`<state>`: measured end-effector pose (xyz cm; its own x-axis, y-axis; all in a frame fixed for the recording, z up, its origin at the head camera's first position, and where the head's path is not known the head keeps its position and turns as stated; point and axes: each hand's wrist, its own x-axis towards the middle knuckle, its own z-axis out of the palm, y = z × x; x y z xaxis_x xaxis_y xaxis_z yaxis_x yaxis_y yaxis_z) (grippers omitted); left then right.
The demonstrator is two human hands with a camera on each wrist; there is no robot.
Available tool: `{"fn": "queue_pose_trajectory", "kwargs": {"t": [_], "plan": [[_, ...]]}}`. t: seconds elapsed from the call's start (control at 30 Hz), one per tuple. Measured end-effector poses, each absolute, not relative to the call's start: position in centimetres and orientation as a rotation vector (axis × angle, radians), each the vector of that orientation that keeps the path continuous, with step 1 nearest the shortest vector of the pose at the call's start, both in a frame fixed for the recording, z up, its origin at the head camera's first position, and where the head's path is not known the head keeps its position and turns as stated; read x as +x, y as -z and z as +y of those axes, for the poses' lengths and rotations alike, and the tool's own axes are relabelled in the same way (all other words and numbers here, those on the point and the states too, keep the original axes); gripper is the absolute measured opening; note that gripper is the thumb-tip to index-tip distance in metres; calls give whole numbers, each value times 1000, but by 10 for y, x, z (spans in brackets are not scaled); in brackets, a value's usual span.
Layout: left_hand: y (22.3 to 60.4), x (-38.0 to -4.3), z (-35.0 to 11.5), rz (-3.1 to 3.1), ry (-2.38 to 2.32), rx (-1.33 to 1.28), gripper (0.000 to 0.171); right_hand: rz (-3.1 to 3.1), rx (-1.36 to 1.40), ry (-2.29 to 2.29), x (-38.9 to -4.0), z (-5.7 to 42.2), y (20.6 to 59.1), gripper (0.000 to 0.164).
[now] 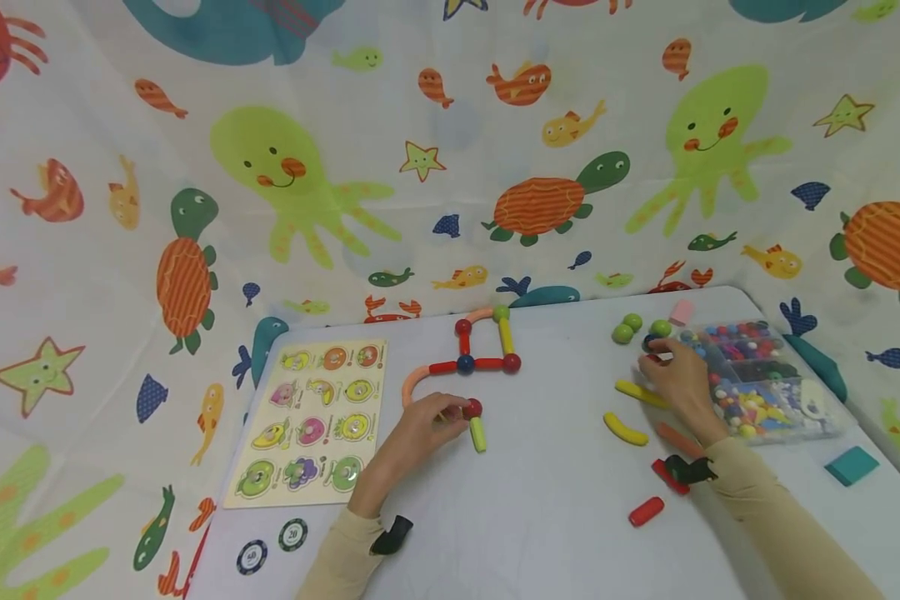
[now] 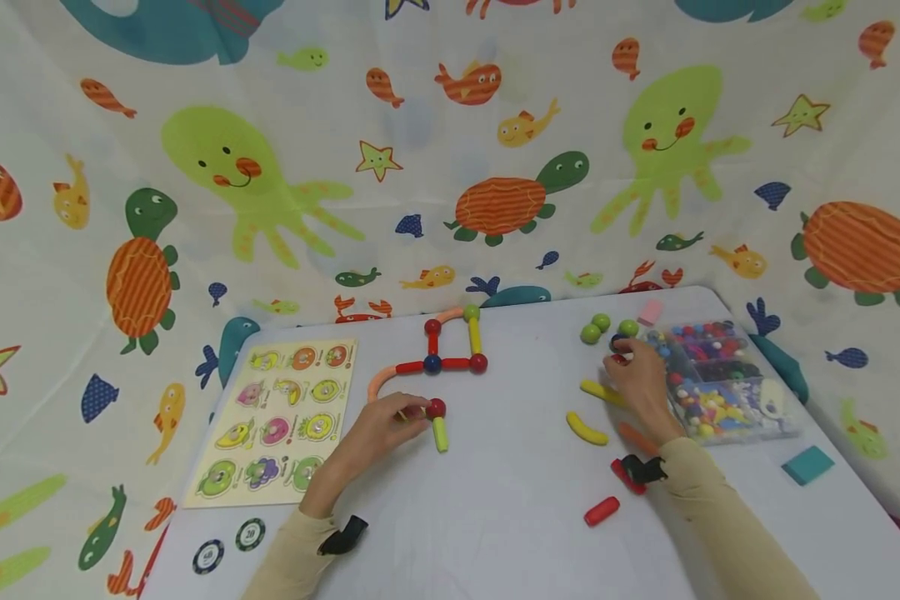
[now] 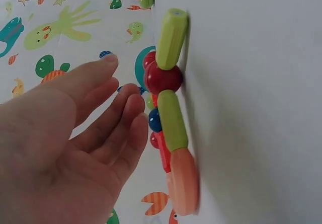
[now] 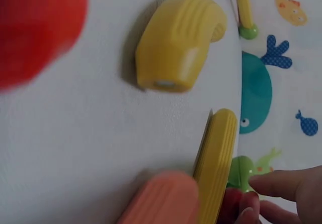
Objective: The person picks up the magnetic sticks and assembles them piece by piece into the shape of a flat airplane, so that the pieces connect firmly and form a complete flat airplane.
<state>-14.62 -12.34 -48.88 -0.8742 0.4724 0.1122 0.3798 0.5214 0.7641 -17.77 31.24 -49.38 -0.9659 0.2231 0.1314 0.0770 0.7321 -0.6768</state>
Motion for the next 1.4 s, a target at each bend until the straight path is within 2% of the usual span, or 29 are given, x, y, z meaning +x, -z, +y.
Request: {"fn": "queue_pose_trajectory", "kwargs": {"t": [0.57,0.8,1.07,1.4], "plan": [[507,-137,-115,2563,-1237,820,34,-2849,-201,-895,-176,320,501,42],[511,-137,-114,2545,-1233,858,33,-2847,-153,-918,-175,312,493,42],[511,-137,-114,2550,-1179,830,33,-2794,-47,-1066,-166,276,479,42],[511,-138,-112,2548,-1155,817,27,-2860,79,-1247,-144,205,488,41]]}}
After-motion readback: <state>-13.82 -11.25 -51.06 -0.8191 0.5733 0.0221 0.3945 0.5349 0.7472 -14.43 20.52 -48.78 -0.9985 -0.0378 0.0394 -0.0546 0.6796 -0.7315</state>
